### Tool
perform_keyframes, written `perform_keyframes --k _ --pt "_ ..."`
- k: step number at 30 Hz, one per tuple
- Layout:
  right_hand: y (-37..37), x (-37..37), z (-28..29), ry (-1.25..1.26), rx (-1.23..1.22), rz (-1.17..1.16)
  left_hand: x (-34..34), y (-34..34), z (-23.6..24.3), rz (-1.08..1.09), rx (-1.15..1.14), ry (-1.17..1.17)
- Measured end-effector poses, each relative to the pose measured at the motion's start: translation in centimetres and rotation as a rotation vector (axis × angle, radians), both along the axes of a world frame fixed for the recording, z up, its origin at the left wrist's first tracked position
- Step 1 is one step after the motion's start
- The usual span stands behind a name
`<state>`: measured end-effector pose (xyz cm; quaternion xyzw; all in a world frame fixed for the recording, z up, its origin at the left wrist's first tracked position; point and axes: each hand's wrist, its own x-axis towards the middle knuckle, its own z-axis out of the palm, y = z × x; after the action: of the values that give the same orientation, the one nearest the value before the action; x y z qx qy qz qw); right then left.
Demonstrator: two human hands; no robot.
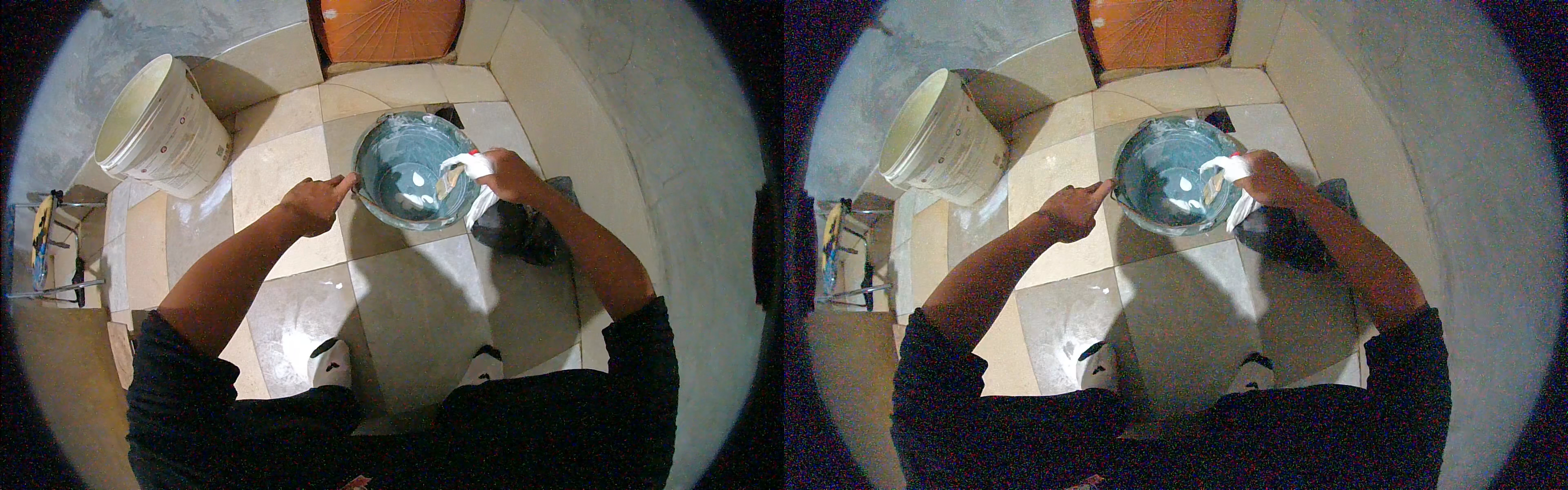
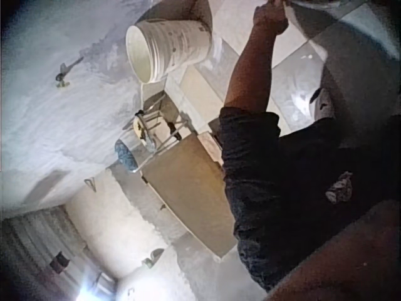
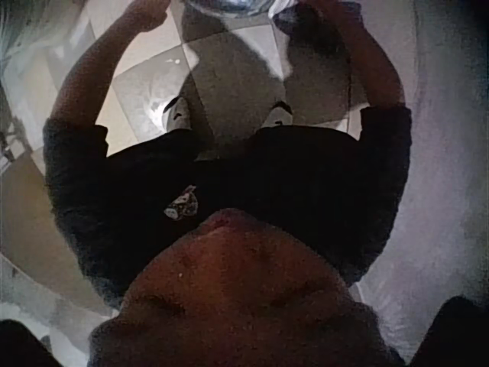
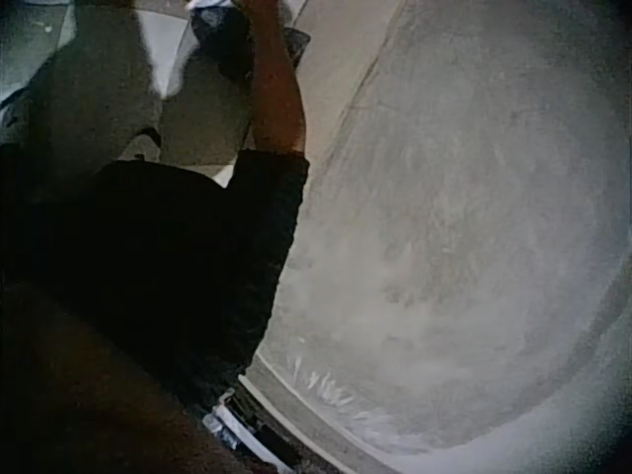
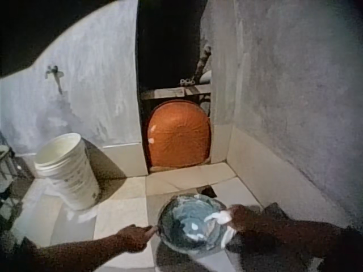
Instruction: The person mixes a white substance in a bucket, stirs it with a brush, and then applies the mixture to a wall.
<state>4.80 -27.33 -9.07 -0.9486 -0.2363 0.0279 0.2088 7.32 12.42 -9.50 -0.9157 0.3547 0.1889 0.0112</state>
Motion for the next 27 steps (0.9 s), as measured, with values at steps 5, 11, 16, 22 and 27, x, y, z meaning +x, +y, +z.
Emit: perform_keyframes --k 5,11,16,22,27 --pt "-0.5 -0.2 -1.1 0.061 0.03 -0.186 0.3 -0.7 -0.8 -0.114 -0.024 -0.032" --pt "0.0 0.0 -1.9 0.053 0.078 -0.142 -0.1 0.0 -2.3 -0.184 -0.014 -0.1" --pt "2.1 -0.4 -0.3 0.07 0.072 -0.104 -0.5 0.0 -2.8 -0.177 -0.054 -0.118" --pt "2.5 1.1 -2.3 0.059 0.011 -0.045 0.3 -0.6 -2.3 -0.142 0.023 -0.061" --pt "3.4 1.5 -3.5 -0.017 -0.224 0.09 0.3 -0.7 -2.8 -0.087 -0.017 -0.02"
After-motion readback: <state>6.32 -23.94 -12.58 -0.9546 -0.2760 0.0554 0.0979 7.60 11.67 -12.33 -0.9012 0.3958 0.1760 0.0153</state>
